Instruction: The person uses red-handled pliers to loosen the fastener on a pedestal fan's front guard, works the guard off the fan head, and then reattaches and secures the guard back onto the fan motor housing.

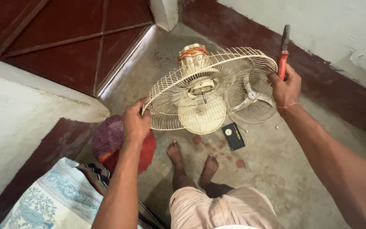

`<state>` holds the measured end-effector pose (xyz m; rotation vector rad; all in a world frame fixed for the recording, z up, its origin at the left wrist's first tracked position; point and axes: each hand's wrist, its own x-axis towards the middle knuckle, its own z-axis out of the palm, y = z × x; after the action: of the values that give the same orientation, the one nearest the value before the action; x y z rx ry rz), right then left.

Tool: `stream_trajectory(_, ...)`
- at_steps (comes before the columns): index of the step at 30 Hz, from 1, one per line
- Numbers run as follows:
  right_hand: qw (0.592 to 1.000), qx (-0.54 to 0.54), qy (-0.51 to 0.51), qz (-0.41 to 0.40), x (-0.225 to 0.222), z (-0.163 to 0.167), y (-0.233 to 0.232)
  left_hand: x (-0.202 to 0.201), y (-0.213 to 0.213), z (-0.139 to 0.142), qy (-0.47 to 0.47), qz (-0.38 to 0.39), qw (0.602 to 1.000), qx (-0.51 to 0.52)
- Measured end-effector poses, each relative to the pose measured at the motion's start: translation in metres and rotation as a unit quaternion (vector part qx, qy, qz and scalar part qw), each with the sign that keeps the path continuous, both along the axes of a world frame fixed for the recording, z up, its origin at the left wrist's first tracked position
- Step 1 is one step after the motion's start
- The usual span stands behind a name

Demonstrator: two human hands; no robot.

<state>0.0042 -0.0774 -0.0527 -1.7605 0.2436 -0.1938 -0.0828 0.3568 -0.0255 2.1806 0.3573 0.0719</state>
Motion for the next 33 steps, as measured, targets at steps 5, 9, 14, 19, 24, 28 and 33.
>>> stream_trajectory(5,1.0,-0.007,0.013,-0.01,0.005,-0.004,-0.001,-0.004,-0.002,-0.002,-0.024,-0.017,0.999,0.014)
stream_trajectory(9,1.0,0.004,-0.008,0.005,0.007,-0.007,-0.001,-0.007,-0.005,0.001,0.015,-0.002,1.0,0.008)
stream_trajectory(14,1.0,0.008,0.018,-0.004,0.01,-0.01,0.0,-0.01,-0.011,0.005,0.049,0.023,0.998,0.045)
stream_trajectory(19,1.0,0.007,0.021,-0.01,0.012,-0.009,0.003,-0.013,-0.012,0.004,-0.023,0.01,0.999,0.021)
stream_trajectory(24,0.999,0.009,0.044,-0.023,0.009,-0.006,0.002,-0.013,-0.015,0.004,0.064,0.034,0.996,0.054)
stream_trajectory(28,0.999,0.023,0.031,-0.022,0.011,-0.006,0.002,-0.012,-0.017,0.004,-0.021,0.017,1.0,0.009)
stream_trajectory(33,0.999,0.032,0.006,-0.007,0.012,-0.006,0.002,-0.012,-0.015,0.005,-0.004,0.021,1.0,0.015)
